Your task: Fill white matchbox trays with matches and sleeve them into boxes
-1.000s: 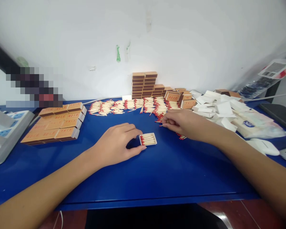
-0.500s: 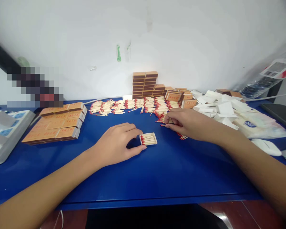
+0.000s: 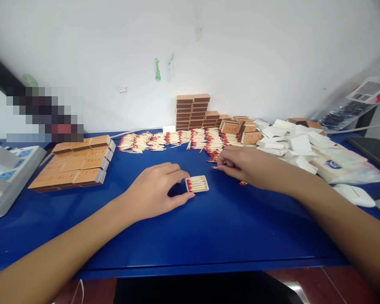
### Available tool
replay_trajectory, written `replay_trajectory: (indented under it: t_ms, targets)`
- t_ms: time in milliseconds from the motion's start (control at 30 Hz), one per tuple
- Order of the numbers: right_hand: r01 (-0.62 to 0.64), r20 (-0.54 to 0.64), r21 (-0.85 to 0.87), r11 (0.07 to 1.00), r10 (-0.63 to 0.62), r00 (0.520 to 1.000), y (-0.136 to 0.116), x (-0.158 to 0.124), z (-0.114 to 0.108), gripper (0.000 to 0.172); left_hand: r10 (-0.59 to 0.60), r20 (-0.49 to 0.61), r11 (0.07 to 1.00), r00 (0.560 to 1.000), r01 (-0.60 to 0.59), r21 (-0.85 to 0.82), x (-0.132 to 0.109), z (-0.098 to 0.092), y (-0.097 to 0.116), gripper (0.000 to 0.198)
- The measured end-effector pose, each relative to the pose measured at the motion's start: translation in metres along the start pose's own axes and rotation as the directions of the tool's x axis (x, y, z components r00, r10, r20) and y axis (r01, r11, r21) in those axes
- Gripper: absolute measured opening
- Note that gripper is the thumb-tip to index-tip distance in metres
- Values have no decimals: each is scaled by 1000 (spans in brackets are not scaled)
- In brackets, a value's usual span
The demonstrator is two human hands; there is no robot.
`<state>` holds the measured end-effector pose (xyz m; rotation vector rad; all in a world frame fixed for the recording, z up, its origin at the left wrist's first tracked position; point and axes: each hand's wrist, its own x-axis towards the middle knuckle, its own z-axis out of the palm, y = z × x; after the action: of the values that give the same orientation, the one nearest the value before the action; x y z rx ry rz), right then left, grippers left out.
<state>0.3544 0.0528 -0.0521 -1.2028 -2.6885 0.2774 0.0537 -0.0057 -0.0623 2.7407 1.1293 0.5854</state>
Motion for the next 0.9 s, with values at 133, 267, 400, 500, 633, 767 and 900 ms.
replay_trajectory:
  t_ms: [133, 267, 400, 500, 633, 767, 900]
  targets:
    - [58, -55, 74, 996, -54, 997, -18, -2, -1, 20, -6, -3, 1000, 1000, 6, 1, 1, 1, 1, 29]
    - [122, -100, 80, 989, -113, 988, -43, -5, 5, 15, 6, -10, 1000, 1000, -6, 18, 2, 3, 3, 29]
    - [149, -117, -39, 988, -152, 981, -56, -4, 16, 16, 12, -5, 1000, 1000, -12, 24, 4, 4, 5, 28]
    - [136, -120, -92, 986, -146, 982, -59, -2, 22, 19, 15, -3, 1000, 1000, -15, 10, 5, 4, 5, 26]
    - [159, -147, -80, 984, -169, 975, -56, -3, 19, 17, 17, -8, 1000, 1000, -16, 9, 4, 4, 4, 25]
    - [130, -225, -68, 989, -142, 964, -34, -6, 2, 13, 8, -12, 1000, 1000, -8, -15, 3, 2, 3, 27]
    - [27, -220, -130, 991, -55, 974, 5, -6, -13, 20, 6, -8, 1000, 1000, -6, -14, 2, 1, 2, 28]
